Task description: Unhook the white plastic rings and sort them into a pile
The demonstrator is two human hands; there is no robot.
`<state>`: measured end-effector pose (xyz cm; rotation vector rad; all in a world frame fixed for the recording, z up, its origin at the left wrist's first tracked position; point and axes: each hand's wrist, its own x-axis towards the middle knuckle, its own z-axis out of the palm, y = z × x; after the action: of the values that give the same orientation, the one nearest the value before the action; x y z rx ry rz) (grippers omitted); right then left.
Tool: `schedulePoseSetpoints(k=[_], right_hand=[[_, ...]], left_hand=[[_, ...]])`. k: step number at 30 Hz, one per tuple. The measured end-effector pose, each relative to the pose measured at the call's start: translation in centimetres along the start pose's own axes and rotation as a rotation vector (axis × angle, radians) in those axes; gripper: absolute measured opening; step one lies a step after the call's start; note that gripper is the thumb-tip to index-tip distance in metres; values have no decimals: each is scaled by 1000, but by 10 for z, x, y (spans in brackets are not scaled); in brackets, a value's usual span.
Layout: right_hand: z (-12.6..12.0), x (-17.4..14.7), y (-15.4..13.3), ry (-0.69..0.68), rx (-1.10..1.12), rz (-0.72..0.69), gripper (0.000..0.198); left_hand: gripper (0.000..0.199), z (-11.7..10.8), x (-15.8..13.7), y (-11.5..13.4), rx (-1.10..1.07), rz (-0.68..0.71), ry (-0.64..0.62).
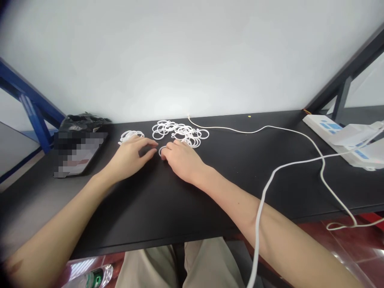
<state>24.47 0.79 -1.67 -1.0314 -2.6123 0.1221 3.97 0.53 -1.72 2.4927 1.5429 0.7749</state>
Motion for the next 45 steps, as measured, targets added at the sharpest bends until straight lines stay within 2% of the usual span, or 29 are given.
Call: schedulePoseSetpoints(k=[6, 12, 16, 20, 24, 28, 33, 38, 45], right_hand=[[-4, 0, -5, 11, 16, -135, 21], [-2, -2, -6, -35, 79, -123, 24], [-3, -2, -10, 37, 168, 19, 13], [-2, -2, -13, 162, 320, 246, 24], [0, -2, -15, 198, 451, 326, 22], [3, 1, -12, 268, 479, 323, 10], [4, 3, -1, 299, 381, 282, 16], [3, 3, 7, 275, 315, 189, 21], [1, 2, 8, 272, 300, 131, 23]], left_hand=[[28, -1, 0, 6, -69, -111, -75], [31, -2, 2, 5, -120, -148, -116], [29, -1, 2, 6, -141, -144, -88], [28, -1, 2, 9, -146, -139, 9], [27, -1, 2, 15, -165, -134, 106], [24, -3, 1, 21, -254, -145, 111], [29, -7, 1, 22, -397, -195, 11], [24, -10, 0, 21, -364, -125, 7], [18, -12, -1, 21, -322, -68, -23]])
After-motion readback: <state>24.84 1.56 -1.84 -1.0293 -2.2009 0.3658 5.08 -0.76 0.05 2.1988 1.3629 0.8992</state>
